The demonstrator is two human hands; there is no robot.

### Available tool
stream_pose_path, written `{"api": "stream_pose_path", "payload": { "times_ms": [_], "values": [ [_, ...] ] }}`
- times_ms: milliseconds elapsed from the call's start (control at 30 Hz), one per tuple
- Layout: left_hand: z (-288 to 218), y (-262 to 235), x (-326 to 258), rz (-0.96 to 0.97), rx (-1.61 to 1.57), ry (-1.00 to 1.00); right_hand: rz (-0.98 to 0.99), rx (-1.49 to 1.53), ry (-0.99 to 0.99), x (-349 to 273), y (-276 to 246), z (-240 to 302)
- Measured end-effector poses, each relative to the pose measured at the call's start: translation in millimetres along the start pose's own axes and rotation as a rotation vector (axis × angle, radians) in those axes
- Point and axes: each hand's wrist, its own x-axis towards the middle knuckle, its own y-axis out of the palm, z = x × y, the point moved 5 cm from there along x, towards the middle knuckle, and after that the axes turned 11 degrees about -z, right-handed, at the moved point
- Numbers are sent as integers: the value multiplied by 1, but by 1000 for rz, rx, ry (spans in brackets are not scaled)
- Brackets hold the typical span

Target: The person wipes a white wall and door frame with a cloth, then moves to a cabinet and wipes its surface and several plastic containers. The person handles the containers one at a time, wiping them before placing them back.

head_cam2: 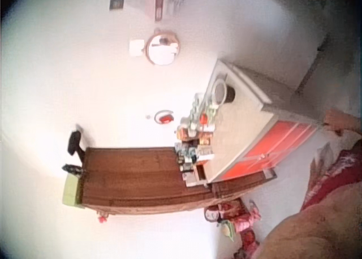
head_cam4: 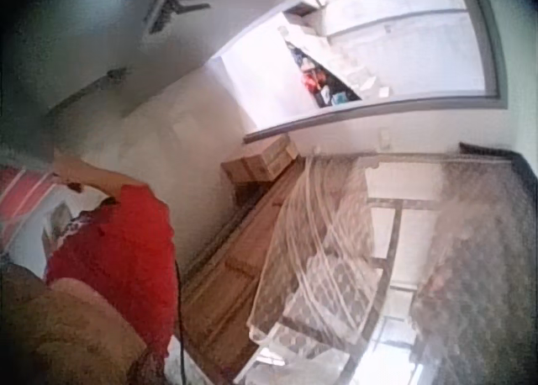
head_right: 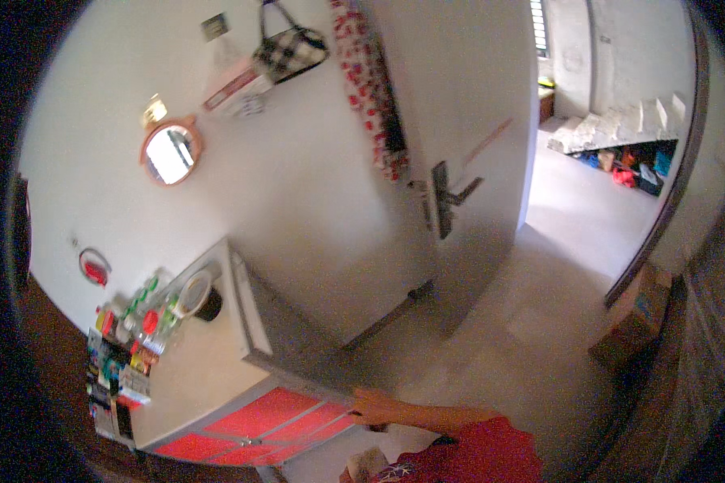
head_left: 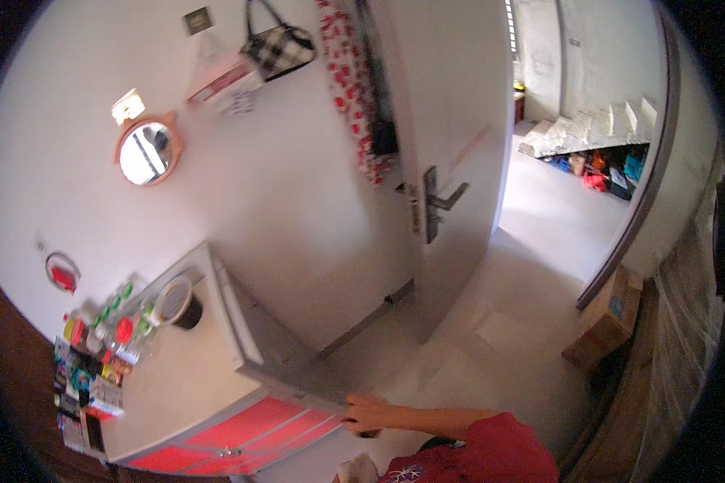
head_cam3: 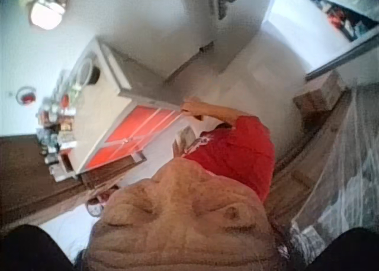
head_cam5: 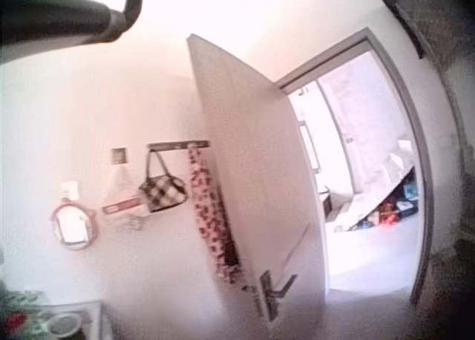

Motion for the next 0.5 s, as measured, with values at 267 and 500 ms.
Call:
{"api": "stream_pose_path", "payload": {
  "times_ms": [267, 500],
  "values": [
    [-80, 189, 50, 265, 187, 95, 183, 522, 526, -191, -64, -151],
    [-110, 346, 74, 527, 343, 182, -178, 603, 765, -284, -150, -224]
  ]
}}
